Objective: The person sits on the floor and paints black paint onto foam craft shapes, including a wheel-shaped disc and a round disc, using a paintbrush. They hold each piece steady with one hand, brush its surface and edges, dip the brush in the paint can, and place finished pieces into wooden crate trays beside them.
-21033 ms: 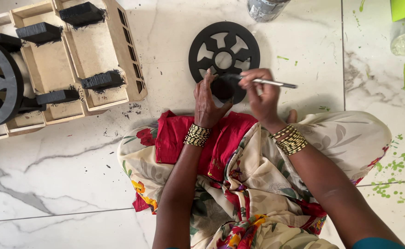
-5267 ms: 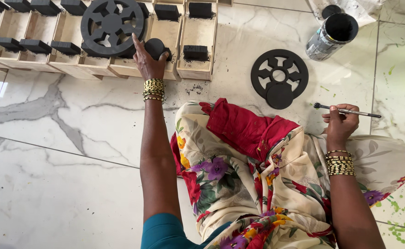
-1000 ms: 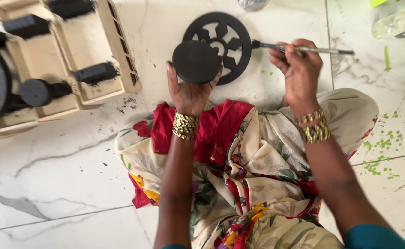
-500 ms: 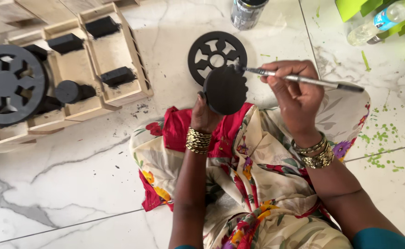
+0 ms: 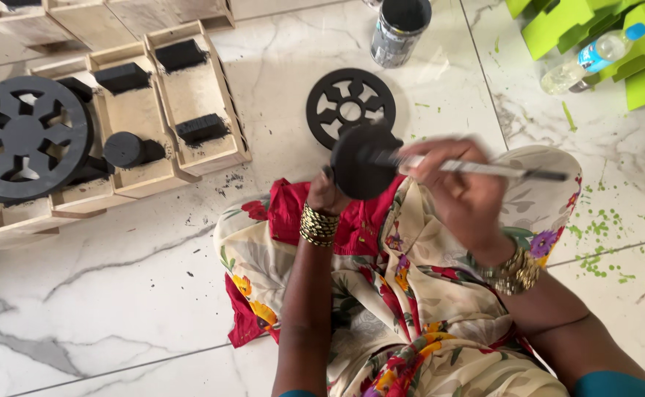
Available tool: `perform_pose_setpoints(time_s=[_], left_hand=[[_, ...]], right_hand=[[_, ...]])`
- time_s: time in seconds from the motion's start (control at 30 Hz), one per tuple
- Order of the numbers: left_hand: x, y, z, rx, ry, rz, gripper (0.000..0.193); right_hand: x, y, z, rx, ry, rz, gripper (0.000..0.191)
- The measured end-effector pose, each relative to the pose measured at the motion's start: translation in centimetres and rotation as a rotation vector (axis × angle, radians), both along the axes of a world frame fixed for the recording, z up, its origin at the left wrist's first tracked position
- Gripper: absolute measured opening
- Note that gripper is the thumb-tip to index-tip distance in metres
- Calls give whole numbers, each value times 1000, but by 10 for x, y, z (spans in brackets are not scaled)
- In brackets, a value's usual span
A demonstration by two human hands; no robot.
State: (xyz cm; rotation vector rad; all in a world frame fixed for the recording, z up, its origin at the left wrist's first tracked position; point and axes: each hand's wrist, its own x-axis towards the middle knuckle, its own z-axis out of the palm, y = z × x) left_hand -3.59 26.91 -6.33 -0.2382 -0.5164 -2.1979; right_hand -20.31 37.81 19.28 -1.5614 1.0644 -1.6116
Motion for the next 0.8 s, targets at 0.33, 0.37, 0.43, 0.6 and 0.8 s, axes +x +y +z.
perform_pose_setpoints(time_s=[0.33, 0.37, 0.43, 0.6, 0.8], left_hand=[[4, -10, -10, 39, -22, 34, 90], [6, -10, -9, 22, -56, 65, 94], [10, -9, -6, 6, -76, 82, 96], [15, -7, 0, 3, -29, 84, 98], [21, -12, -5, -19, 41, 114, 93]], right_hand=[[25, 12, 0, -122, 213, 60, 6], [28, 15, -2, -148, 250, 102, 6], [29, 16, -5, -167, 196, 121, 7], [4, -8, -10, 23, 67, -92, 9], [9, -4, -21, -64, 55, -44, 8]])
